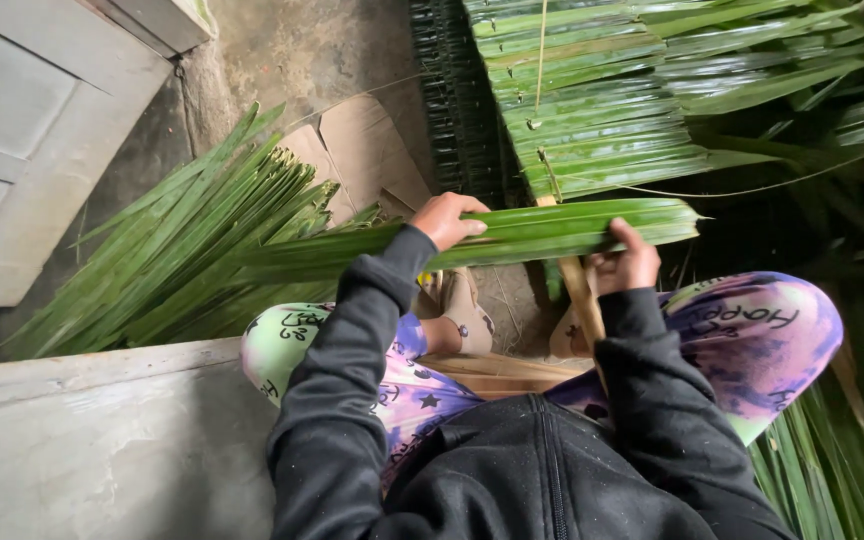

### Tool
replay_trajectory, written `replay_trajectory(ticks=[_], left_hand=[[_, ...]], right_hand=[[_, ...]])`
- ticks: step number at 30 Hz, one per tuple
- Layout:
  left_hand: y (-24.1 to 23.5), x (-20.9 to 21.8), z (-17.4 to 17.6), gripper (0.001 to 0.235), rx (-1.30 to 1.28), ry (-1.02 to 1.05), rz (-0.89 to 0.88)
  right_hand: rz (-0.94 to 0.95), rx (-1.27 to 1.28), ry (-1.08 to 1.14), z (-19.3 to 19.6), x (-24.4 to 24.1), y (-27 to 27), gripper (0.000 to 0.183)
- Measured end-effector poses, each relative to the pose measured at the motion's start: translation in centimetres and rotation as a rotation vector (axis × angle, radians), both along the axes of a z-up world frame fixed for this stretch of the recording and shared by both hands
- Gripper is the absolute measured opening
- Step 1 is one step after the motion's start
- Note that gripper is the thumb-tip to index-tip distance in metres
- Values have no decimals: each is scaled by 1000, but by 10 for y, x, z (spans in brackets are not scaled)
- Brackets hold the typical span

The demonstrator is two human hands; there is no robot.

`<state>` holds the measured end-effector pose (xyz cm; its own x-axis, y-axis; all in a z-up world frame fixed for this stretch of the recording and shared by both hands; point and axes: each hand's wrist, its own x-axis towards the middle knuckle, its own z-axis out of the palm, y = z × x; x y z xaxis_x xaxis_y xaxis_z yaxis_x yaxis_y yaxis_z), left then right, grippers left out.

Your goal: Weaving palm leaves onto a wooden frame to create a thatched panel

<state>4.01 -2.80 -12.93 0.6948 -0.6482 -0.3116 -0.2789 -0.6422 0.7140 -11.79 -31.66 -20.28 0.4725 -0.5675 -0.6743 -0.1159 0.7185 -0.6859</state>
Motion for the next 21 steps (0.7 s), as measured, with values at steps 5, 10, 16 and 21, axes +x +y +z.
replay_trajectory(ticks=[5, 10, 16, 21], left_hand=[[-7, 7, -74, 33, -25, 56, 68], [-36, -7, -81, 36, -87, 80, 91], [-45, -13, -32, 36, 5, 75, 91], [-45, -14, -15, 39, 41, -3, 51]], right_hand=[[-223, 96, 5, -56, -1, -60, 62], [-321, 110, 28, -95, 0, -91, 69], [-294, 42, 66, -73, 4, -87, 60], [-233, -52, 116, -59, 9, -87, 52]])
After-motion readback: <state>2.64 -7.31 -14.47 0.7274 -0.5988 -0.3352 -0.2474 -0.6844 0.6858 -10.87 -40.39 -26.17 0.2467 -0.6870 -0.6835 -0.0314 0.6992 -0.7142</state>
